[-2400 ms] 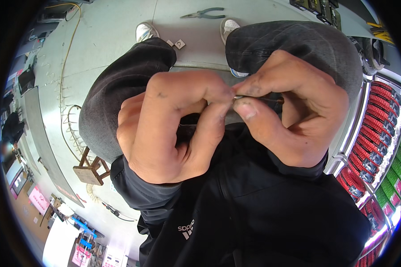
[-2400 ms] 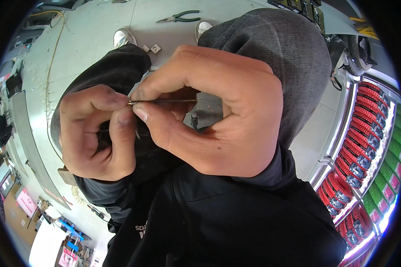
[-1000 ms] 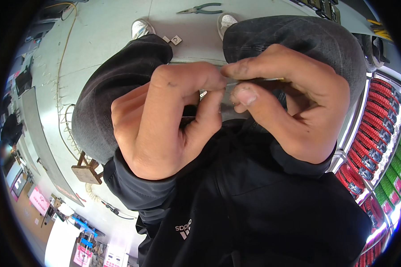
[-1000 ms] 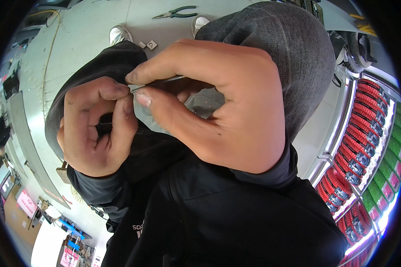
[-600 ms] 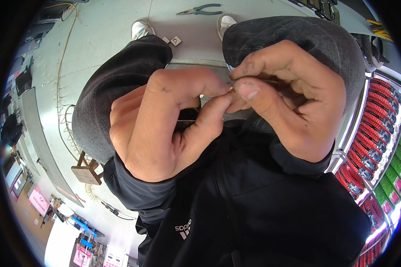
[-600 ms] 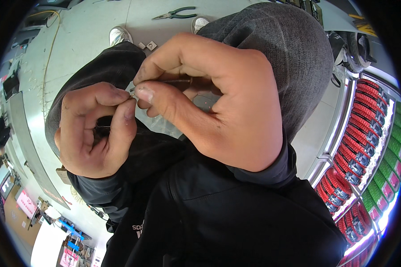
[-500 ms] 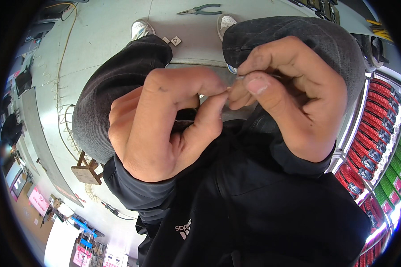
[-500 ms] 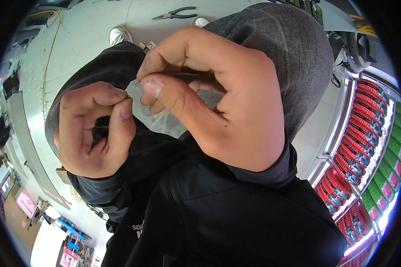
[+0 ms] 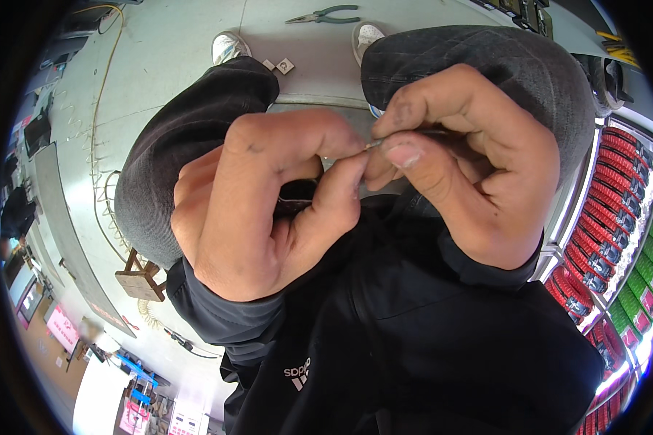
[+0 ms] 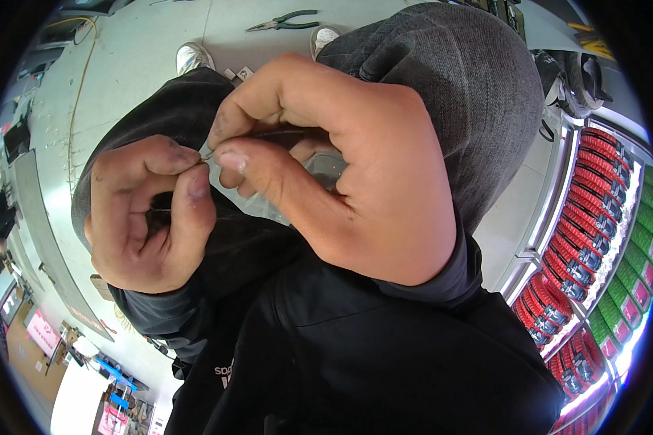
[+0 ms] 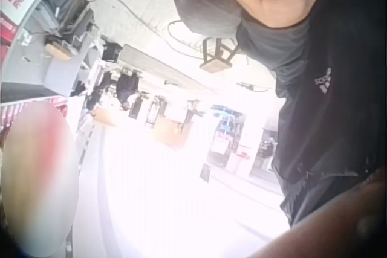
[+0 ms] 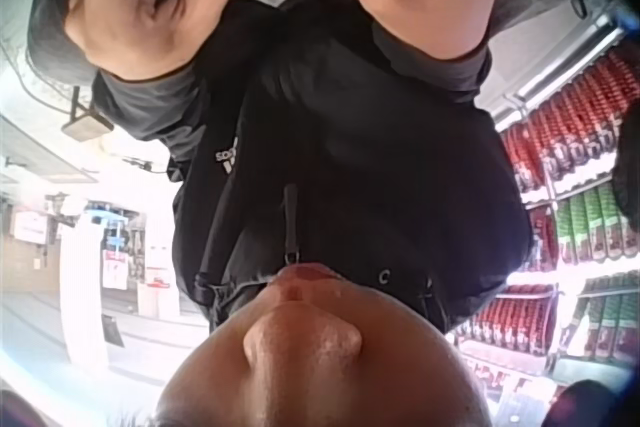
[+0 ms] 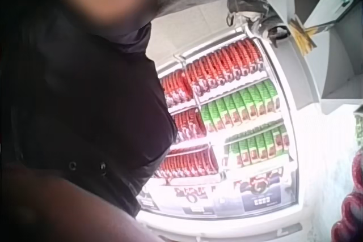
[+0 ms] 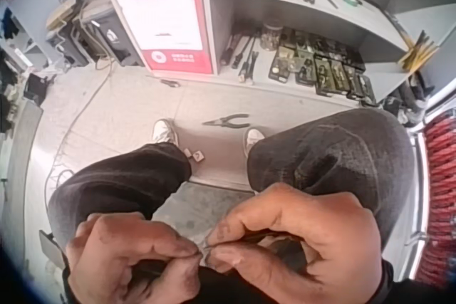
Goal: The person sits on the floor and assembles a small electronic device by inserting a pin into a metal housing, then placing the assembly into a rectangular metal casing. The person closes the casing and briefly handles a small bottle before the clip ends.
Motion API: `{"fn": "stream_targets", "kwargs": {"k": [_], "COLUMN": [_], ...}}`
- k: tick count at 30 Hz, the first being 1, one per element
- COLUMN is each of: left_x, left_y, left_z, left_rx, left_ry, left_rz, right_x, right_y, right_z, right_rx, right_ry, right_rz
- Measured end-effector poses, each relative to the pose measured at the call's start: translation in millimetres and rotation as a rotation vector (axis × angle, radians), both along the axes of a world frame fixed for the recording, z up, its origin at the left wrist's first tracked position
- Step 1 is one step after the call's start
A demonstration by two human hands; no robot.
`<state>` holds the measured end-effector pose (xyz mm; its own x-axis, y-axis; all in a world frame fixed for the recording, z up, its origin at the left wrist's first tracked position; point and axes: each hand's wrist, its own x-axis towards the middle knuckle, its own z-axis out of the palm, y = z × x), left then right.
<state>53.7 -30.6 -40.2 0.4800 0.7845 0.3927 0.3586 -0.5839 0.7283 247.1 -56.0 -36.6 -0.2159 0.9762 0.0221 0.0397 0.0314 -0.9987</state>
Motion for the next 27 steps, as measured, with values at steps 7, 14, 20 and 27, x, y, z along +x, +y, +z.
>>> {"fn": "stream_targets", "kwargs": {"k": [7, 14, 20, 27], "left_x": [0.1, 1.2, 0.1, -2.3], "left_y": [-0.4, -1.0, 0.3, 2.4], "left_z": [-0.5, 0.3, -1.7, -0.8], "left_rx": [0.011, 0.012, 0.046, 0.071], "left_ry": [-0.034, -0.081, -0.094, -0.060], "left_rz": [-0.014, -0.034, -0.057, -0.102], "right_x": [-0.6, -5.0, -3.6, -3.1], "right_y": [-0.1, -2.5, -1.4, -0.5], "right_z": [-1.8, 3.0, 4.5, -1.1], "right_rx": [0.008, -0.029, -0.044, 0.040], "right_ry": [0.006, 0.057, 0.059, 0.040], "right_rz": [0.013, 0.003, 0.032, 0.030]}}
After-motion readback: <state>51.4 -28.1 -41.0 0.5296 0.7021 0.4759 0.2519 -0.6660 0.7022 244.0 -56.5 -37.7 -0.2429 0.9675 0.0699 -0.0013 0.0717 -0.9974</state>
